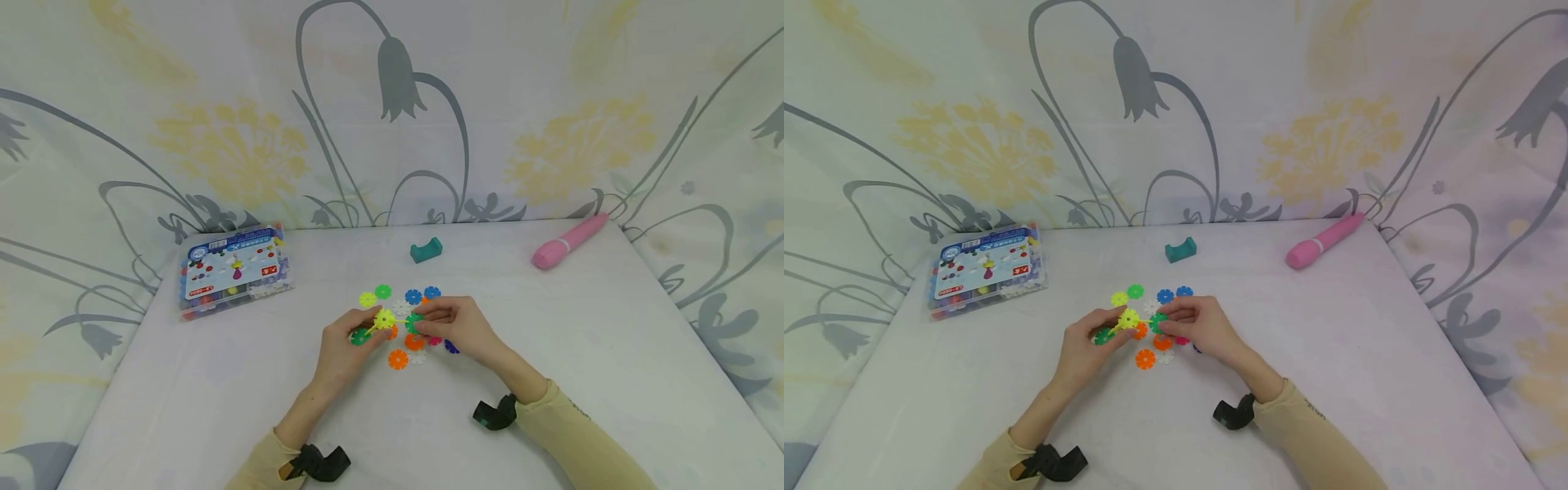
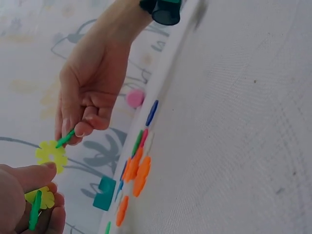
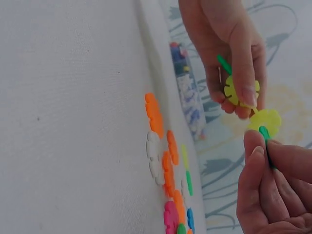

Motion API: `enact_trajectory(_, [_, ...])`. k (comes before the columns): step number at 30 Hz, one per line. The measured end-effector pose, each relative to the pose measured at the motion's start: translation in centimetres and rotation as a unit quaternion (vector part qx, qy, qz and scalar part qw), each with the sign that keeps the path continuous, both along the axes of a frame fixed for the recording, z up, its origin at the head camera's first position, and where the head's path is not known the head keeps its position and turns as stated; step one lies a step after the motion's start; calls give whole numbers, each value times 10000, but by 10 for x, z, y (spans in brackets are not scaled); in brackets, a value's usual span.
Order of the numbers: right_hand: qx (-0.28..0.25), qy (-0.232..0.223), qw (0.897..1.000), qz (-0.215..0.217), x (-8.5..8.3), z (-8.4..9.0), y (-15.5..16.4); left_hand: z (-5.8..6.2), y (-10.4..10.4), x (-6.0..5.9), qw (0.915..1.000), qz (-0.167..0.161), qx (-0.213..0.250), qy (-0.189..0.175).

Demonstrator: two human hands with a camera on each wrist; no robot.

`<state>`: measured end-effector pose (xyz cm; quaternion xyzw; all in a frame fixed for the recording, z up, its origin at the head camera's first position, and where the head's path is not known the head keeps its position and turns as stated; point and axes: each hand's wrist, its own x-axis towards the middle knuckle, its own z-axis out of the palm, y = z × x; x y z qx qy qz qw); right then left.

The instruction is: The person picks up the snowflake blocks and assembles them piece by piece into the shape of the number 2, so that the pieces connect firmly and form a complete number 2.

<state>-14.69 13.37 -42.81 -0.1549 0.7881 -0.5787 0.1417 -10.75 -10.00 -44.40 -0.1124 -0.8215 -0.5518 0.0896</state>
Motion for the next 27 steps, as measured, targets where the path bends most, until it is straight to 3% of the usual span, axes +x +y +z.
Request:
enact_trajectory(7, [-167, -138, 9997, -130, 1, 2, 1, -2, 3, 0, 9995, -64, -191, 237])
enact_trajectory(17, [-405, -166, 9990, 38, 4, 6, -1, 0, 6, 4, 9965, -78, -404, 732])
enact_trajectory(23, [-217, -3, 9998, -7, 4, 8, -1, 3, 4, 3, 9972, 38, -488, 567])
enact_trajectory(27, [-168, 101, 9997, 116, 2, 9, 0, 5, 0, 0, 9986, 247, -295, 364])
